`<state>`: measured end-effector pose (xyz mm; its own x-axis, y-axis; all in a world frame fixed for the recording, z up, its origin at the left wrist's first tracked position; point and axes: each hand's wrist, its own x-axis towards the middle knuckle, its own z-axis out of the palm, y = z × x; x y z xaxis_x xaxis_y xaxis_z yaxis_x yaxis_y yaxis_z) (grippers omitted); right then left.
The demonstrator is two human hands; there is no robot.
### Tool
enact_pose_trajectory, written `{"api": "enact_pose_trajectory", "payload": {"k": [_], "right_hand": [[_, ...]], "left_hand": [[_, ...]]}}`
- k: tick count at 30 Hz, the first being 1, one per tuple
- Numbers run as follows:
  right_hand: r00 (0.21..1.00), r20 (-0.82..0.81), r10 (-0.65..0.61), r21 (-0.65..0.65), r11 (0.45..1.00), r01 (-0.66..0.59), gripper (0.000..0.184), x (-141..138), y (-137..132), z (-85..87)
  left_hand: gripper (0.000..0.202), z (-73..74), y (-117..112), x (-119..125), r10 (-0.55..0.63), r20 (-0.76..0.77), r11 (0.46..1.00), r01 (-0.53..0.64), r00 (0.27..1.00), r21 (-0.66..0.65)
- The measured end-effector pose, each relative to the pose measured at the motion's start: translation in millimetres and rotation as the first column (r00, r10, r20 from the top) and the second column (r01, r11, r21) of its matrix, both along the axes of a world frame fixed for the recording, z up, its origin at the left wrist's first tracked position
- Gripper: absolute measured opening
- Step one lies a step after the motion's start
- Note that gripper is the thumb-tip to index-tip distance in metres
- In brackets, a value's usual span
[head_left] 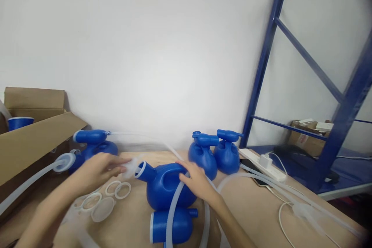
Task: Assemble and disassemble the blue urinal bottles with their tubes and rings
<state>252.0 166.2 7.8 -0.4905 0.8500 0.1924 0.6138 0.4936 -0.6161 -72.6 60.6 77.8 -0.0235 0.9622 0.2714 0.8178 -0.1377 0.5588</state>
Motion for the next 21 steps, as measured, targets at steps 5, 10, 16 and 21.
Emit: {"api": "enact_pose_trajectory", "payload": {"k": [5,10,16,21], "right_hand": [[0.993,-0.057,0.102,-0.080,0.991,-0.107,0.061,11,13,-4.8],[0.993,-0.089,0.082,-0.102,0.991,-0.091,0.066,12,11,-7.4],[0.986,-0.086,0.145,-0.163,0.974,-0.158,0.087,20,14,-2.4],[0.965,-0.068,0.255,-0.237,0.935,-0.264,0.110,26,26,-4.5]], "left_hand": [[0.042,-20.6,16,17,-0.062,-0.092,0.997,0.058,0.994,-0.047],[0.061,-26.3,9,20,-0.042,-0.053,0.992,0.035,0.998,-0.124],[0.064,-33.5,17,24,-0.041,0.001,0.989,0.040,0.999,-0.145],[0.048,-37.3,18,21,-0.166,-0.026,0.980,0.162,0.986,-0.113]]}}
